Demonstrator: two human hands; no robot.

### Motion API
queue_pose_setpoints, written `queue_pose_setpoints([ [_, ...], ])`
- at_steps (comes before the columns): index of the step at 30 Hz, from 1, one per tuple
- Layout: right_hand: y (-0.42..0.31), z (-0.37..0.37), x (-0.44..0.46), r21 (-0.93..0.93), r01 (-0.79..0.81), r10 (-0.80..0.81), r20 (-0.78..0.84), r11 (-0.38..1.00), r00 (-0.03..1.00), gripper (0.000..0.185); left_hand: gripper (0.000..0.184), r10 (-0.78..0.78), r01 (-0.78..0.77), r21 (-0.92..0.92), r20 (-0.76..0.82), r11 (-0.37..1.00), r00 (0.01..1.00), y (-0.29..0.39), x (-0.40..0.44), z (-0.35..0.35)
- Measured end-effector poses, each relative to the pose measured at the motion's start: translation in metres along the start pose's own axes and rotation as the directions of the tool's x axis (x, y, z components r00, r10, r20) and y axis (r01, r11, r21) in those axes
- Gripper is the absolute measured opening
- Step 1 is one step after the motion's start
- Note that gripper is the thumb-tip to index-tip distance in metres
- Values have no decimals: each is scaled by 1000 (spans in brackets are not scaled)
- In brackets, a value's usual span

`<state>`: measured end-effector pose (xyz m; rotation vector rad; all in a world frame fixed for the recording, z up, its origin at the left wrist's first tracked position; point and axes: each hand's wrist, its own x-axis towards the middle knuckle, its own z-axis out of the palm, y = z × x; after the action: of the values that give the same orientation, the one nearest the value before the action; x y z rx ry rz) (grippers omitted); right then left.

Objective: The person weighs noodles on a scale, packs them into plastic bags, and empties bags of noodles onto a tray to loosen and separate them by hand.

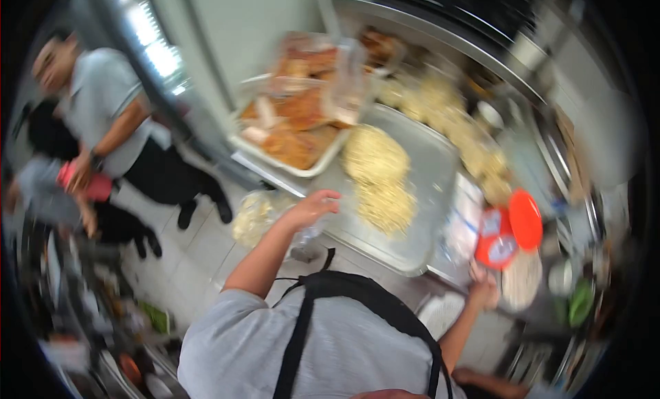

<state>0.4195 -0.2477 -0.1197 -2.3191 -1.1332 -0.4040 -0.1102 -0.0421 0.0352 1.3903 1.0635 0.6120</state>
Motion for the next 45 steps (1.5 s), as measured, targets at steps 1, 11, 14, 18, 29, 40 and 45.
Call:
queue_pose_setpoints([
  [1, -13, -19, 6, -270, 167, -176, -9, 948, 984, 21, 34, 0, 0, -11, -31, 1000, 1000, 1, -5, -4],
  [11, -172, -124, 108, 359, 347, -498, 662, 866, 560, 33, 34, -39, -16, -210, -253, 978, 967, -24, -36, 26],
  [14, -216, -124, 122, 654, 183, -631, 556, 734, 541, 36, 33, -14, -53, -189, -338, 981, 941, -23, -44, 39],
  [18, -289, -97, 106, 792, 228, -813, 489, 566, 316, 41, 27, 110, -287, -217, -587, 933, 802, -25, -51, 46],
  [29, -378, -85, -1, 727, -556, -844, 530, 403, 81, 58, 31, 165, -535, -213, -803, 817, 572, 58, -7, 105],
  [40, -233, -101, 32, 599, 309, -377, -13, 739, 926, 19, 40, 663, -627, 251, -90, 737, 743, 38, 76, 197],
  [45, -179, -110, 20, 445, -146, 7, 299, 884, 954, 22, 30, 691, -675, 643, 301, 361, 657, 67, 89, 262],
])
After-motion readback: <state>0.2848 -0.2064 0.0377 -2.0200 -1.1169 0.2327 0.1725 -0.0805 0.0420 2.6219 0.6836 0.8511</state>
